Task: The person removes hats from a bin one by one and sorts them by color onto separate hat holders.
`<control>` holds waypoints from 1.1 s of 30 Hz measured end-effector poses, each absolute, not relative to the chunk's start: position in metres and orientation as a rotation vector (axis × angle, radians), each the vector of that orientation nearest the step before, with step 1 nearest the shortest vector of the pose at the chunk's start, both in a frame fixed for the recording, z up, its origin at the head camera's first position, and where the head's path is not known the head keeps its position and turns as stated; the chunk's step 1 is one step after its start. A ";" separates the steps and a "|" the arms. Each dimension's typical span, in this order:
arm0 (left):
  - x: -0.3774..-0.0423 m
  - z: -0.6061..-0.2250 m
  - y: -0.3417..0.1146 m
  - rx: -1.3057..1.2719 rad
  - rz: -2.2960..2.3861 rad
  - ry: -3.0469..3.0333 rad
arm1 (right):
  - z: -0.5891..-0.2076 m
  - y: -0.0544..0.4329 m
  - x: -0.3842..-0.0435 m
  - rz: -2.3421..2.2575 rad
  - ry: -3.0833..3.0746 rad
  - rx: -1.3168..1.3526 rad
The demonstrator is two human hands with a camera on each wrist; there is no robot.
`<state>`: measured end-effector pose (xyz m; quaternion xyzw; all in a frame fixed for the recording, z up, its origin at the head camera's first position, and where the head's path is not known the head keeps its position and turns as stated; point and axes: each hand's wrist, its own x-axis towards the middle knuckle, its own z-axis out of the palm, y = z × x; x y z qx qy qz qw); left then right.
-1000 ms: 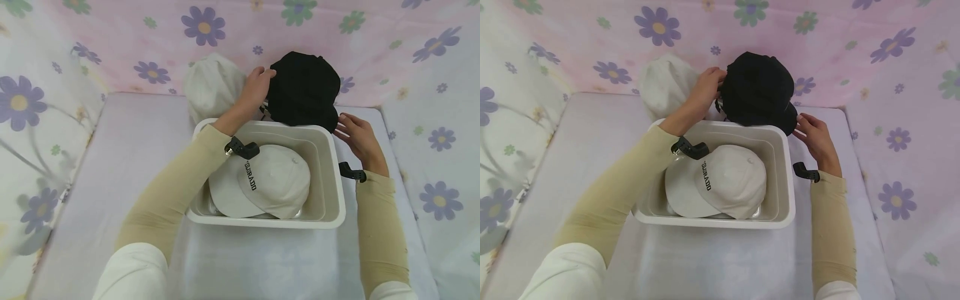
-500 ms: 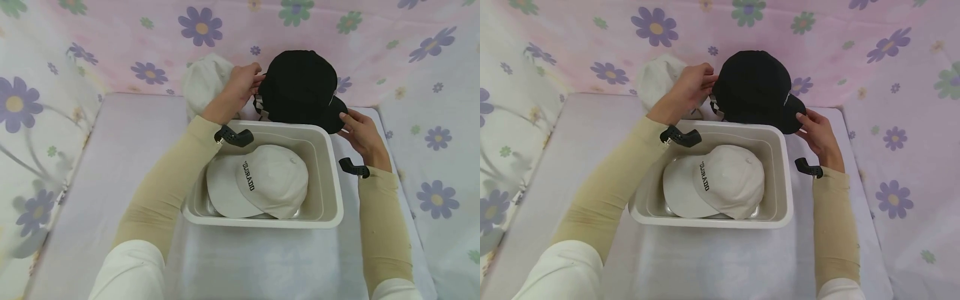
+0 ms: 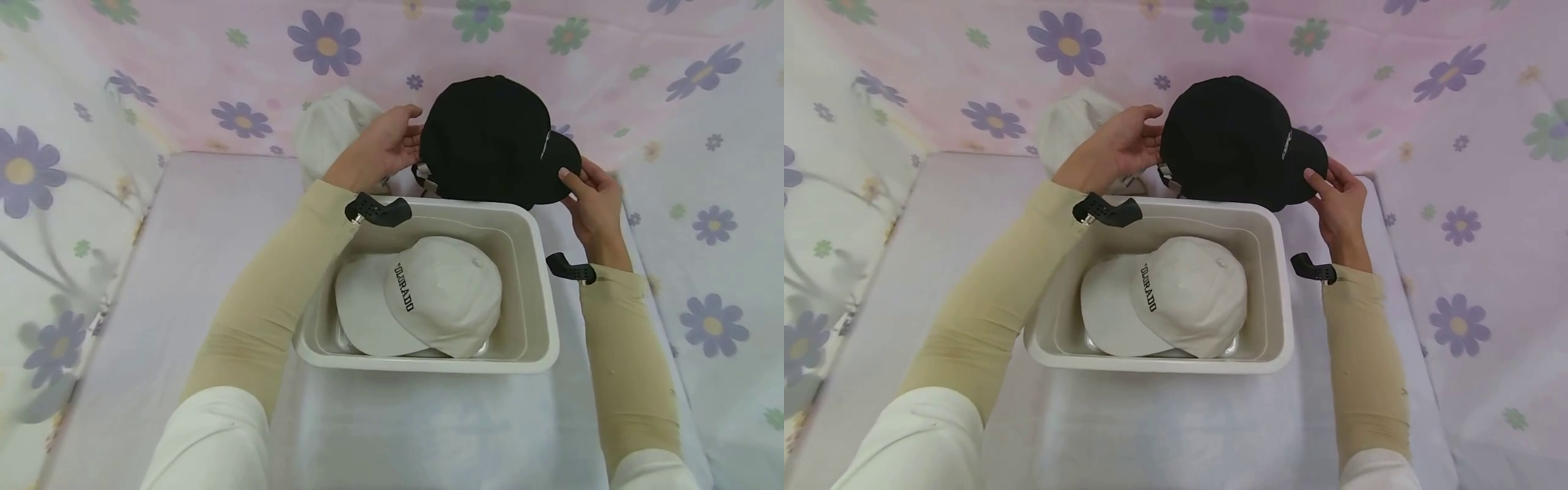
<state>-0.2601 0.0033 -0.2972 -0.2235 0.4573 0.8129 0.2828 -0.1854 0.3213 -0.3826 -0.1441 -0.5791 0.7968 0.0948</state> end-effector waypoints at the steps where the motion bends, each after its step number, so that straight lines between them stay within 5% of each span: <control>1: -0.261 -0.298 0.003 -0.604 2.163 1.216 | -0.383 0.320 -0.186 2.362 -1.692 -0.424; 14: -0.254 -0.296 0.004 -0.311 2.185 1.421 | -0.383 0.318 -0.191 2.209 -2.053 -0.355; 33: -0.249 -0.318 0.017 -0.283 2.049 1.872 | -0.390 0.315 -0.205 2.090 -2.345 -0.591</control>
